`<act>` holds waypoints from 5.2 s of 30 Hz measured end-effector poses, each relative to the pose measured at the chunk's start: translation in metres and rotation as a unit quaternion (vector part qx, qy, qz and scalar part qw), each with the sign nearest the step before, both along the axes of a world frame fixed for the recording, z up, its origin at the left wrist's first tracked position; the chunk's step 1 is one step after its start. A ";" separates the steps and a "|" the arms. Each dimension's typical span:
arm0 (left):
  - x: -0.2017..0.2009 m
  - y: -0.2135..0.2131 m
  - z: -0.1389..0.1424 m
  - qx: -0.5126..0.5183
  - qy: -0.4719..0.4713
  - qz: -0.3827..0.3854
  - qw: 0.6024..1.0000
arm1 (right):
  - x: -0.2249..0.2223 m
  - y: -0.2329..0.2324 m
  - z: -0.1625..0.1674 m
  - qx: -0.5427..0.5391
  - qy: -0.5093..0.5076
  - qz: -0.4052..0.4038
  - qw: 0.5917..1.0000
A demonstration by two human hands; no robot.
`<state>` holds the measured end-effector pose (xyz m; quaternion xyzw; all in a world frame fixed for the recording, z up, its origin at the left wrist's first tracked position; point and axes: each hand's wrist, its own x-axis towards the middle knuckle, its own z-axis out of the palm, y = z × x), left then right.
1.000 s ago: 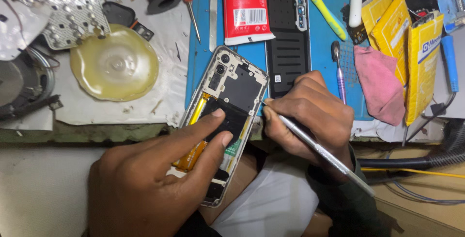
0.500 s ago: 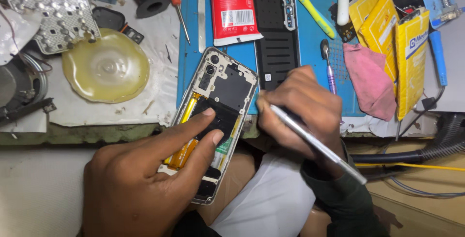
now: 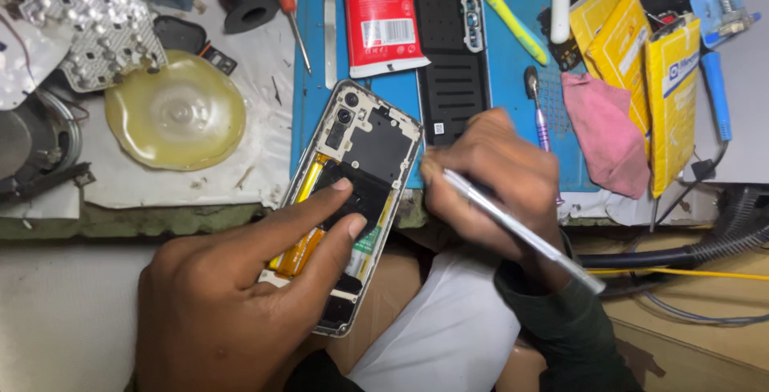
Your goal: The person sits with a disassembled smartphone on their lap and uses a metal pry tool to scrape and lift the old battery and adhesive from the phone frame. They then pick up an adhesive tube and apply adhesive to the phone frame.
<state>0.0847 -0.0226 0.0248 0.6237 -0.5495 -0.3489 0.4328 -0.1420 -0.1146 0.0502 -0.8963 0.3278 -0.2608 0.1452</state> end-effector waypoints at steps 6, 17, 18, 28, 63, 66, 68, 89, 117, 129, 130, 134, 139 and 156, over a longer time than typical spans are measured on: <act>0.000 0.000 0.000 0.011 -0.002 0.006 1.000 | -0.002 -0.003 -0.001 -0.011 0.022 -0.059 0.998; 0.001 0.000 0.000 0.021 -0.008 0.008 1.000 | -0.002 -0.001 -0.003 0.001 -0.005 -0.003 1.000; 0.002 0.001 0.000 0.016 -0.010 0.010 1.000 | -0.001 -0.001 -0.003 0.008 -0.011 0.008 1.000; 0.001 0.002 0.001 0.015 0.000 0.010 1.000 | -0.003 0.000 -0.003 0.029 -0.005 -0.086 0.996; 0.001 0.000 0.000 0.016 -0.010 0.015 1.000 | -0.002 0.000 -0.002 0.004 0.017 0.022 1.000; 0.001 0.001 0.001 0.036 -0.022 0.019 0.999 | -0.002 -0.001 -0.003 -0.023 0.032 -0.091 0.995; 0.000 0.001 0.001 0.055 -0.007 0.021 0.998 | -0.002 -0.002 -0.002 0.006 0.021 -0.025 0.999; -0.001 0.000 0.005 0.048 -0.039 0.038 0.997 | -0.001 0.000 -0.003 -0.023 0.028 -0.035 0.999; -0.020 0.007 0.004 -0.047 -0.061 0.096 0.992 | 0.007 0.026 0.005 0.021 0.033 0.029 0.999; -0.065 0.036 -0.012 0.007 0.279 -0.020 0.960 | -0.006 0.098 -0.012 0.097 -0.109 -0.245 0.959; -0.070 0.038 -0.014 -0.010 0.305 -0.020 0.952 | -0.007 0.105 -0.018 0.137 -0.164 -0.251 0.944; -0.084 0.051 -0.028 -0.168 0.272 -0.024 0.947 | -0.017 0.118 -0.042 0.221 -0.262 -0.267 0.901; -0.089 0.061 -0.021 -0.164 0.210 -0.156 0.951 | -0.043 0.135 -0.055 0.143 -0.276 -0.296 0.903; -0.105 0.089 -0.067 0.196 0.530 -0.156 0.810 | -0.099 0.152 -0.012 -0.055 -0.010 -0.206 0.977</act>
